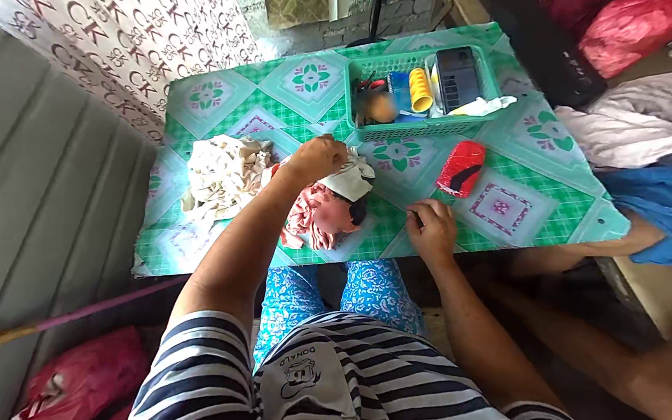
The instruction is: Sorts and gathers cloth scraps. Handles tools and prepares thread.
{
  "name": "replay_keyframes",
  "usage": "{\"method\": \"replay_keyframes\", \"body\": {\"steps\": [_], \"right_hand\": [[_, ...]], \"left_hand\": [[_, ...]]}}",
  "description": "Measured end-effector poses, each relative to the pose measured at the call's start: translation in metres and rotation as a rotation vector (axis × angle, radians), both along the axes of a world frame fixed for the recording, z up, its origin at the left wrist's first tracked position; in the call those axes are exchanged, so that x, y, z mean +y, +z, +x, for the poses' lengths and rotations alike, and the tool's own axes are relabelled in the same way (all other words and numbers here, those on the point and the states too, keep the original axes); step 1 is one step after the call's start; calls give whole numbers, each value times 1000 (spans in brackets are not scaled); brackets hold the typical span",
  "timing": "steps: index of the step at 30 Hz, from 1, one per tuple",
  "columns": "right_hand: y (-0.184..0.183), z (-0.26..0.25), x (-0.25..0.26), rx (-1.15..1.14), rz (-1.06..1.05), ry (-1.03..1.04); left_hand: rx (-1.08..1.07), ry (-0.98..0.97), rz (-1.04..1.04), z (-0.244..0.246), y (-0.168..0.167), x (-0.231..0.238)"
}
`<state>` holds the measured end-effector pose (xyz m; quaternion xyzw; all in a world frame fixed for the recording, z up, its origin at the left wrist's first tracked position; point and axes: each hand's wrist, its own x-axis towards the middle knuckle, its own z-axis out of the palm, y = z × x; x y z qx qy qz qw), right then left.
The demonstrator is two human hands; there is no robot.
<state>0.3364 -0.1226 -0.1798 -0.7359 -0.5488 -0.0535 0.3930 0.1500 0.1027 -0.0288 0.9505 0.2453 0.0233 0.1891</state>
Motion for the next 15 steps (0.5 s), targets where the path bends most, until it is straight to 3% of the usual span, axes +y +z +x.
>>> {"method": "replay_keyframes", "body": {"steps": [3,7,11,15], "right_hand": [[0,0,-1,1,11,-8],[-2,2,-1,10,9,-4],[-3,2,0,1,19,2],[-3,2,-1,-9,25,2]], "left_hand": [[81,-17,-112,-5,6,-8],[283,-57,6,-2,5,-21],[88,-114,68,2,-3,-10],[-13,-18,24,9,5,-3]]}}
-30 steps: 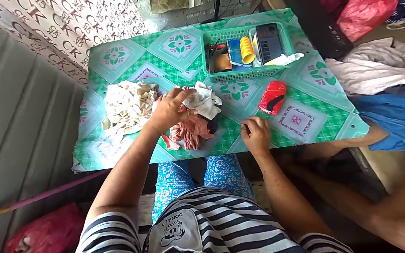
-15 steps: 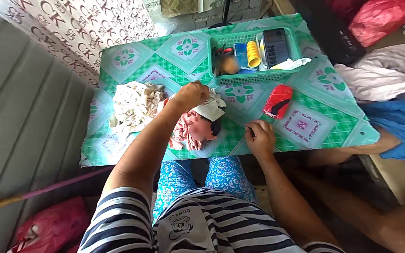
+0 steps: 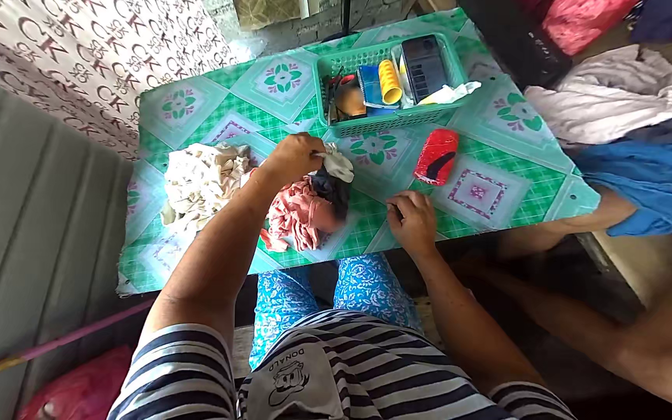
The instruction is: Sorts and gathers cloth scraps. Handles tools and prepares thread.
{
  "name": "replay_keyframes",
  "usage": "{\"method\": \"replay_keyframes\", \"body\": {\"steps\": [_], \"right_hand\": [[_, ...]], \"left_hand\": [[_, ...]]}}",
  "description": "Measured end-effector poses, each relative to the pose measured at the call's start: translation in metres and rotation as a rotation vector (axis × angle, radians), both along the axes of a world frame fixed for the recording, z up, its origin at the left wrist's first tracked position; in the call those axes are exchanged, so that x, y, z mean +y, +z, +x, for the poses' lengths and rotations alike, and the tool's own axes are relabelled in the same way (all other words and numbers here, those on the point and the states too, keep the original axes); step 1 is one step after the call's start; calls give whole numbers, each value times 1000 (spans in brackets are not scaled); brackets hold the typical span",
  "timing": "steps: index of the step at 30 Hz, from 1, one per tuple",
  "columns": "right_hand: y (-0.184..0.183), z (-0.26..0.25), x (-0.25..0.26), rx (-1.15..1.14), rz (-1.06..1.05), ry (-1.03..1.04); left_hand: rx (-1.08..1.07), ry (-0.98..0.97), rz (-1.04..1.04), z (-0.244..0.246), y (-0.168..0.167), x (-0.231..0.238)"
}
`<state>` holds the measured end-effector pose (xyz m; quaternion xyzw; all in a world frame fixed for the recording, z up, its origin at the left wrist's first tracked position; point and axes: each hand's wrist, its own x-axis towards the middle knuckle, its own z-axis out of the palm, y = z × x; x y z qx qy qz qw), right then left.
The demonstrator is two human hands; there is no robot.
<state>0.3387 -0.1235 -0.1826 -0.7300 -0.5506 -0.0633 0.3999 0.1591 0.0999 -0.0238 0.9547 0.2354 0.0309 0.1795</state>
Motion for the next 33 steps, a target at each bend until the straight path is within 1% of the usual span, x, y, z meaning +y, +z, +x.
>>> {"method": "replay_keyframes", "body": {"steps": [3,6,9,14,18,20,23,25,30,33], "right_hand": [[1,0,0,7,1,3],[1,0,0,3,-3,-3],[-1,-1,1,-2,23,-15],[-3,-1,0,-2,27,-16],[-2,0,0,5,8,-6],[-2,0,0,1,10,-6],[-3,0,0,2,21,-8],[-3,0,0,-2,23,-11],[-4,1,0,-3,29,-7],[-3,0,0,8,20,-2]], "left_hand": [[-98,75,0,2,20,1],[-118,107,-20,8,48,0],[-106,140,-25,13,69,-1],[-2,170,-39,15,84,-1],[42,211,-102,1,93,6],[-32,264,-204,-10,95,9],[-205,361,-387,-24,96,14],[-311,402,-462,-29,93,18],[-454,406,-472,-31,91,26],[-501,396,-428,-37,98,32]]}}
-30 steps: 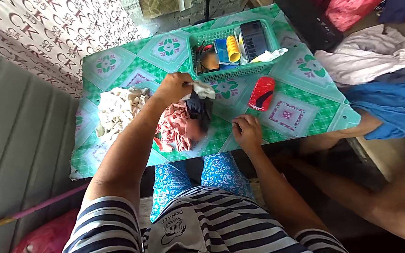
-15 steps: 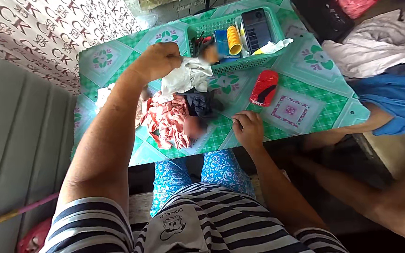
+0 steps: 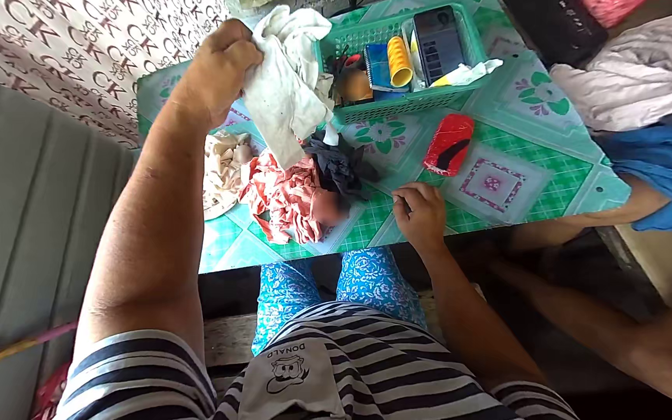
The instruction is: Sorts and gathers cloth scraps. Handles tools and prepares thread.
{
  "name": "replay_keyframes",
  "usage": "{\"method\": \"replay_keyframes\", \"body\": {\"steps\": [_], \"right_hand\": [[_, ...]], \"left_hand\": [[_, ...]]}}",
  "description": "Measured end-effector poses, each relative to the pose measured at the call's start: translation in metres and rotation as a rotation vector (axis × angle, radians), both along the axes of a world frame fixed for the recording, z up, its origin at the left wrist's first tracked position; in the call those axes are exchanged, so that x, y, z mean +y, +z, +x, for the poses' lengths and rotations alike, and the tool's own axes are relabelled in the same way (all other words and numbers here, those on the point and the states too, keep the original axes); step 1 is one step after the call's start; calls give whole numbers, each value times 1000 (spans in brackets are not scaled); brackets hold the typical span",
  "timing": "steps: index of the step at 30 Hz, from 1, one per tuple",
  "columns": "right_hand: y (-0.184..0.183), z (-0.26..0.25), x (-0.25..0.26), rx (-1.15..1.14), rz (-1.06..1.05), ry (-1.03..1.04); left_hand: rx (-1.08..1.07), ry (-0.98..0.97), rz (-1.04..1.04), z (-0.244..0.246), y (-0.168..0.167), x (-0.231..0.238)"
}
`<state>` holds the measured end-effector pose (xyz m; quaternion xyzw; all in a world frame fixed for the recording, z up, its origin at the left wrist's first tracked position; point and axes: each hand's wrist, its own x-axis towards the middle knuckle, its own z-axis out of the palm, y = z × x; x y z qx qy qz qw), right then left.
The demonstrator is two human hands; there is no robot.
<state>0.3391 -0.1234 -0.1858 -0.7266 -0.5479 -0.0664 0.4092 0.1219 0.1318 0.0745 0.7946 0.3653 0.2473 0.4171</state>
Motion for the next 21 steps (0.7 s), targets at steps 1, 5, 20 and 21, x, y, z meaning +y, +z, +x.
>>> {"method": "replay_keyframes", "body": {"steps": [1,5,20,21], "right_hand": [[0,0,0,6,-2,4],[2,0,-1,15,-16,21],[6,-1,-1,-4,-42,12],[6,-1,-1,-13,-43,7]], "left_hand": [[0,14,21,-4,5,2],[-8,122,107,-38,24,19],[792,37,165,-150,-61,35],[789,44,168,-152,-62,36]]}}
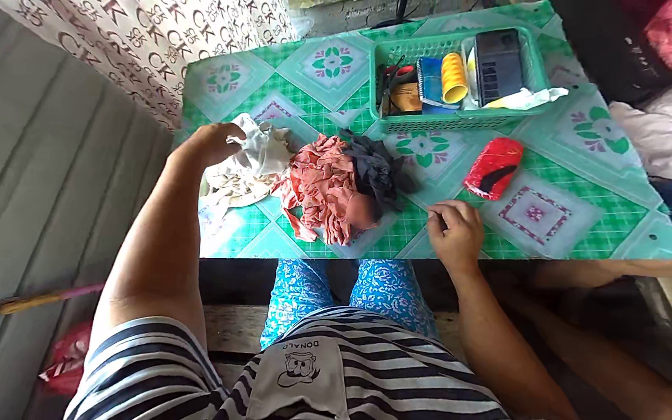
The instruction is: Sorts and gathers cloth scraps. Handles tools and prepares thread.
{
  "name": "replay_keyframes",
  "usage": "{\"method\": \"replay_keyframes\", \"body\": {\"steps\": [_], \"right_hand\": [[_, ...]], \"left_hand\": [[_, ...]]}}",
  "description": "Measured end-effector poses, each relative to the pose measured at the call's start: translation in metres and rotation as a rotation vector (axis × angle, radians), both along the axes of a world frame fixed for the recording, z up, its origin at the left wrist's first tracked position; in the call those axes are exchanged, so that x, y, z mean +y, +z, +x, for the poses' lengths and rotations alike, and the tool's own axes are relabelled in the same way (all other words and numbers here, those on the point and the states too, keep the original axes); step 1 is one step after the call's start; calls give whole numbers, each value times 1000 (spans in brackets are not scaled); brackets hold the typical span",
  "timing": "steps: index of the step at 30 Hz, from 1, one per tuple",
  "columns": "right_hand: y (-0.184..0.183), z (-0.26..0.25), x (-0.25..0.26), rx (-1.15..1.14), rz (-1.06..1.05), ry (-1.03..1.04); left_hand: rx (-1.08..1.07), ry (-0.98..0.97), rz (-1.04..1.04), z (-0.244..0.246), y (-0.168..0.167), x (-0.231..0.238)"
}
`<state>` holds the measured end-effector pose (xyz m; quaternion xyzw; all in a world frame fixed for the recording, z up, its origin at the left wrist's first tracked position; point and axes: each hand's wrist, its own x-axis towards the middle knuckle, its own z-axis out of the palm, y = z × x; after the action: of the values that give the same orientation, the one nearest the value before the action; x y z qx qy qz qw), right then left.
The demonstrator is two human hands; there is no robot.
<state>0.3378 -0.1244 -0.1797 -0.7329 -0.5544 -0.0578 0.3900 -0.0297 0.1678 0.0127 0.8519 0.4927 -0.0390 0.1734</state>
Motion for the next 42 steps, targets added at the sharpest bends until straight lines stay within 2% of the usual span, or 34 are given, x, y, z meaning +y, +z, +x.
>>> {"method": "replay_keyframes", "body": {"steps": [8,12,16,18,20,22,25,31,35,39,42], "right_hand": [[-1,1,0,-14,4,-6],[0,0,-1,4,-8,-3],[-2,2,-2,2,-6,-11],[-3,2,-1,0,-1,-9],[-3,1,-1,-6,7,-2],[-4,1,0,-12,13,-4],[-5,1,0,-9,9,-15],[-3,-1,-1,-9,10,-26],[-3,-1,-1,-9,11,-25],[-2,0,-1,11,3,-16],[-1,1,-1,17,2,-8]], "left_hand": [[-55,35,81,-4,13,1],[-132,-55,68,14,-2,-14],[-251,-214,-15,59,-16,-56],[-291,-286,29,69,-28,-65],[-310,-262,147,64,-40,-56],[-245,-112,227,50,-42,-41],[-91,75,197,27,-46,-21],[17,-16,137,28,-55,-8],[12,-29,179,31,-40,-3],[-103,-29,217,38,14,-3],[-273,-8,204,53,54,-9]]}}
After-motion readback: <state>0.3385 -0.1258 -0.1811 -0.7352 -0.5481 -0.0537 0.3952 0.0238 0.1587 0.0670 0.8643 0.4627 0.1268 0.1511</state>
